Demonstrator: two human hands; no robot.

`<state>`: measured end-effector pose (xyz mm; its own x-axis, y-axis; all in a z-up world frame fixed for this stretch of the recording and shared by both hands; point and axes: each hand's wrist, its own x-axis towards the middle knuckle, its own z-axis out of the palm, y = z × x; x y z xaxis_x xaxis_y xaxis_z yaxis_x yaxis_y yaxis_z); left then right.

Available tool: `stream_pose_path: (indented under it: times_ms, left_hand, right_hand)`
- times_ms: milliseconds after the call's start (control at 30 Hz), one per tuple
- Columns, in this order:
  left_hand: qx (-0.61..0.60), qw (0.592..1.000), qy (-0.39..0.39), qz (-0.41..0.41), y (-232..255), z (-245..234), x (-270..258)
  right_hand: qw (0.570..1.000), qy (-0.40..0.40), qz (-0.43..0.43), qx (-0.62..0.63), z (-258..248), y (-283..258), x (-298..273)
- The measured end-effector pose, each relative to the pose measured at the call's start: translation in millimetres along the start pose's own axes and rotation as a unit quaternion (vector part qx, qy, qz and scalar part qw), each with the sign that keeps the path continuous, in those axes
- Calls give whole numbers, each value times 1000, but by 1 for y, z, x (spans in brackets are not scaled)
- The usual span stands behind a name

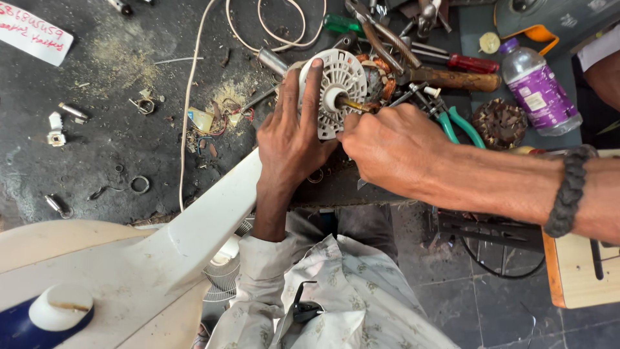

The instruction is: The person disassembles a white plastic fan housing using a screwdriver and a utility knife. They remove the outer casing to expose the internal motor and fan blades, then proceed to unscrew and detach the motor assembly from the main body.

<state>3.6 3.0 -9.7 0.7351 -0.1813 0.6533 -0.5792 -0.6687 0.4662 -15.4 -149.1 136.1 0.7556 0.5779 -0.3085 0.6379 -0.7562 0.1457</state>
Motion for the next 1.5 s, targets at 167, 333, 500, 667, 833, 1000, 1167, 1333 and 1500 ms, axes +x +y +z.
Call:
stream_pose_path:
  times_ms: [167, 333, 500, 667, 833, 1000, 1167, 1333, 1500]
  left_hand:
    - [-20, 1000, -7, -6, 0, -2, 1]
    - [-6, 1000, -8, -10, 1, -2, 3]
    - [-5, 1000, -1, -12, 2, -2, 3]
    - [-10, 1000, -17, -12, -1, -2, 3]
    - [10, 1000, 9, -17, 0, 0, 3]
    - [24, 999, 6, -25, 1, 3, 2]
    - [21, 999, -7, -28, -1, 3, -2]
    - [29, 999, 1, -39, -5, 9, -3]
    - [17, 1000, 1, -22, -4, 8, -4]
  right_hand:
    - [992, 64, -76, -81, 6, 5, -1]
    - [967, 65, -121, -212, 10, 8, -1]
    - [916, 85, -167, -356, 13, 12, 0]
    - [839, 130, -235, -473, 15, 24, 1]
    - [893, 168, -187, -373, 16, 18, -1]
    - [996, 55, -43, -48, 7, 6, 2]
    - [970, 22, 118, 213, -2, 7, 8]
    - [991, 72, -81, -76, 5, 8, 3]
    - [993, 30, 45, 109, -3, 8, 9]
